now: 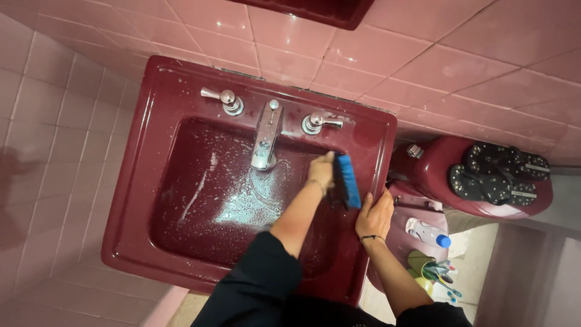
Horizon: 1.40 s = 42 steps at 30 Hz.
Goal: Cleaning a bathroom sink and nearby tiles using a sponge, brush, and cleaning liquid.
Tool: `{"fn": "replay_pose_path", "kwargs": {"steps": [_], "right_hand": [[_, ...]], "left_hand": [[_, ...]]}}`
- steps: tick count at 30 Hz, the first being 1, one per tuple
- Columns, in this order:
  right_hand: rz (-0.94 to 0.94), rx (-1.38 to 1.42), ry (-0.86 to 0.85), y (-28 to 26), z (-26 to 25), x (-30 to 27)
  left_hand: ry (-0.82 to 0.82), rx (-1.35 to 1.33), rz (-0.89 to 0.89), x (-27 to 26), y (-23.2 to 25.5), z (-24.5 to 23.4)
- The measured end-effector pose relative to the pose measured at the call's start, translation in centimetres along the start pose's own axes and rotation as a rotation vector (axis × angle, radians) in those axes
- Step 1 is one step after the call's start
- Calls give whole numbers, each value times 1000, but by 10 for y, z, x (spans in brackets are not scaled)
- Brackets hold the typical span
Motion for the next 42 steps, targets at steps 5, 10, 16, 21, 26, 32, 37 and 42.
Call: {"fn": "replay_pose_path", "kwargs": {"steps": [5, 10, 16, 21, 26, 32, 37, 42], "right_hand": [[-19, 46, -32, 1, -2, -1], [-20, 44, -31, -3, -2, 4], [-28, 56, -16, 0, 0, 3], [19, 46, -43, 7, 4, 3], [15, 36, -32, 12, 7, 1], [33, 35, -59, 9, 7, 3], [58, 13, -64, 20, 10, 1], [64, 49, -77, 8, 4, 3]], "left_hand": [[246, 439, 577, -97, 80, 4], [376, 1211, 1023, -38, 54, -83], [534, 750, 753, -29, 91, -163], [458, 1045, 625, -9, 115, -121], [460, 1167, 538, -6, 56, -81], [429, 1073, 620, -32, 92, -102], [182, 1306, 755, -68, 123, -89], [-233, 1583, 1155, -80, 101, -114]]}}
Point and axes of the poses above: each hand's wrist, its own x-axis towards the middle knuckle, its own z-axis out of the palm, y = z × x, the point moved 6 cm from there along x, towards the middle knuckle, and after that the axes turned 5 degrees about y, right-handed, at the moved point
